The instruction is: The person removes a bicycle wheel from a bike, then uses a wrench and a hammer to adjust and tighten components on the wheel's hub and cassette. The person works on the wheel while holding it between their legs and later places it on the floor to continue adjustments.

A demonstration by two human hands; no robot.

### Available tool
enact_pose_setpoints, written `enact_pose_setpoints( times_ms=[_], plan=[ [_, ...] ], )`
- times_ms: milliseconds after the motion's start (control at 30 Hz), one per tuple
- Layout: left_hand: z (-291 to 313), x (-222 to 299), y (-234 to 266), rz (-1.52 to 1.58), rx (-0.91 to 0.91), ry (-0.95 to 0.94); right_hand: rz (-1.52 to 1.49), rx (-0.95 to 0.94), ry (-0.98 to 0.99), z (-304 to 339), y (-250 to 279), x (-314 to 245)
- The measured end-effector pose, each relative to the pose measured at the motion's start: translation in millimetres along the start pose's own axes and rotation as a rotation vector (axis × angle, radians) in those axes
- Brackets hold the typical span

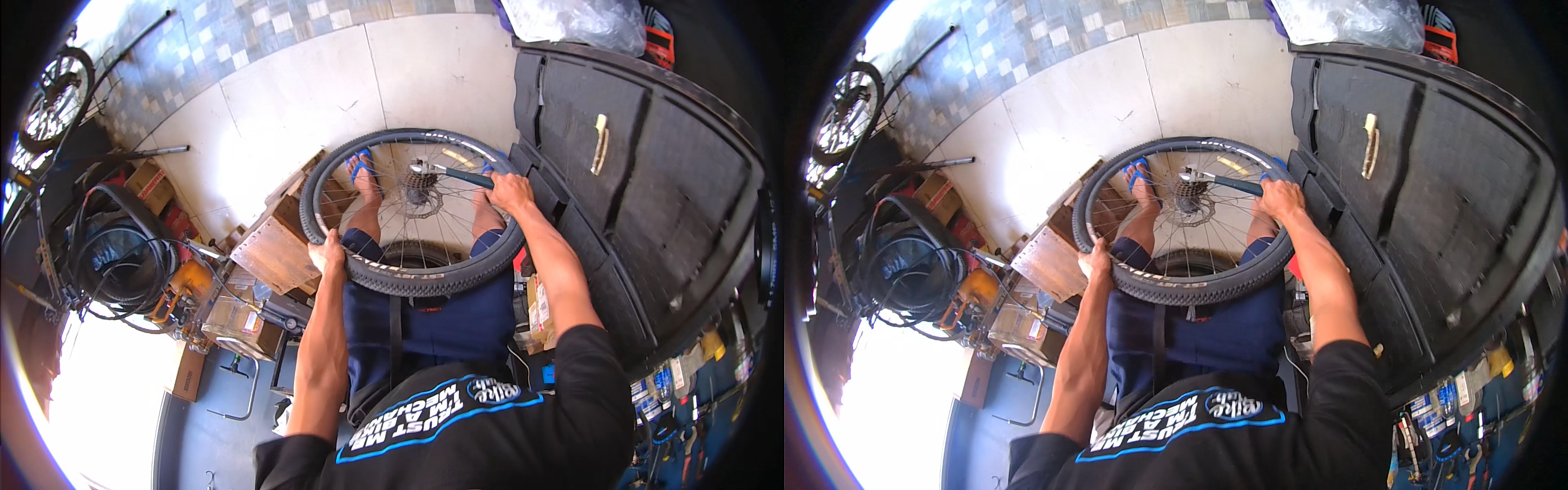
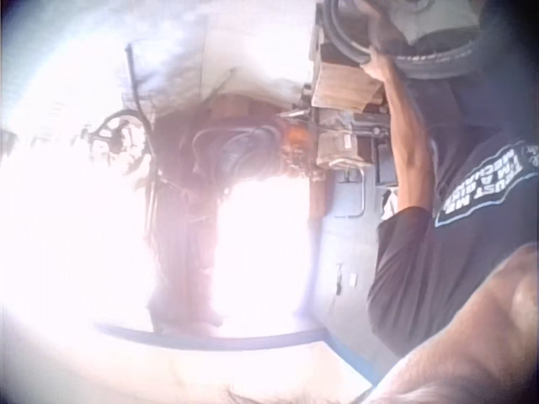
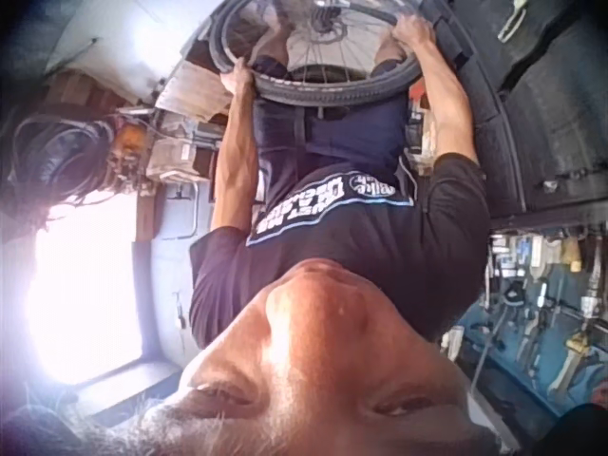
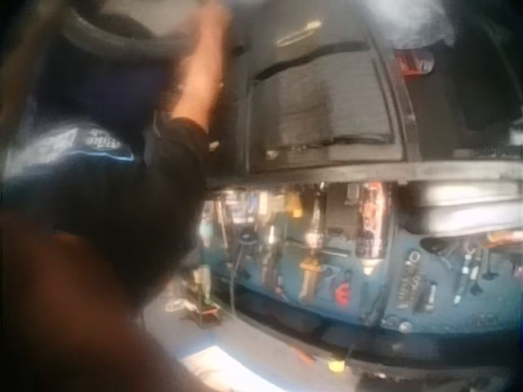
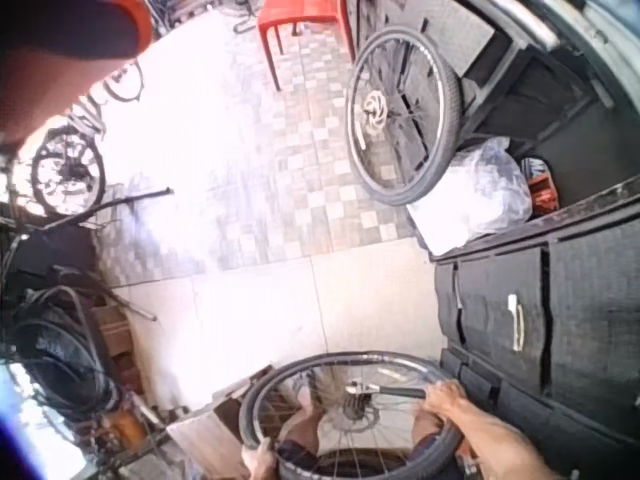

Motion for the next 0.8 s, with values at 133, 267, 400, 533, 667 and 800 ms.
enact_pose_setpoints(
  times_ms=[133, 267, 400, 533, 667, 800],
  plan=[
    [6, 12, -3, 0.137, -0.018, -0.138, 0.004, -0.005, 0.016, -16, 8, 5],
    [24, 11, 2, -0.017, 0.124, -0.064, 0.066, -0.037, 0.031, 0, 12, 0],
    [22, -15, 20, -0.108, 0.203, 0.014, -0.027, -0.028, 0.052, 16, -5, -16],
    [43, -23, 20, -0.044, 0.086, 0.076, -0.153, -0.036, 0.118, 8, -35, -23],
    [36, -40, 24, -0.012, 0.065, 0.118, -0.477, -0.273, 0.065, -51, -58, -70],
    [32, -60, 21, 0.176, -0.008, 0.182, -0.644, -0.386, -0.064, -74, -77, -100]
  ],
)
Point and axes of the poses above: each hand's wrist, its own z-axis away from the middle knuckle, its own y-axis out of the back of the hand, x = y × z, the point moved 9 cm from there along -z, towards the middle knuckle, and after that the axes turned 12 degrees about y, right-handed, at the moved point
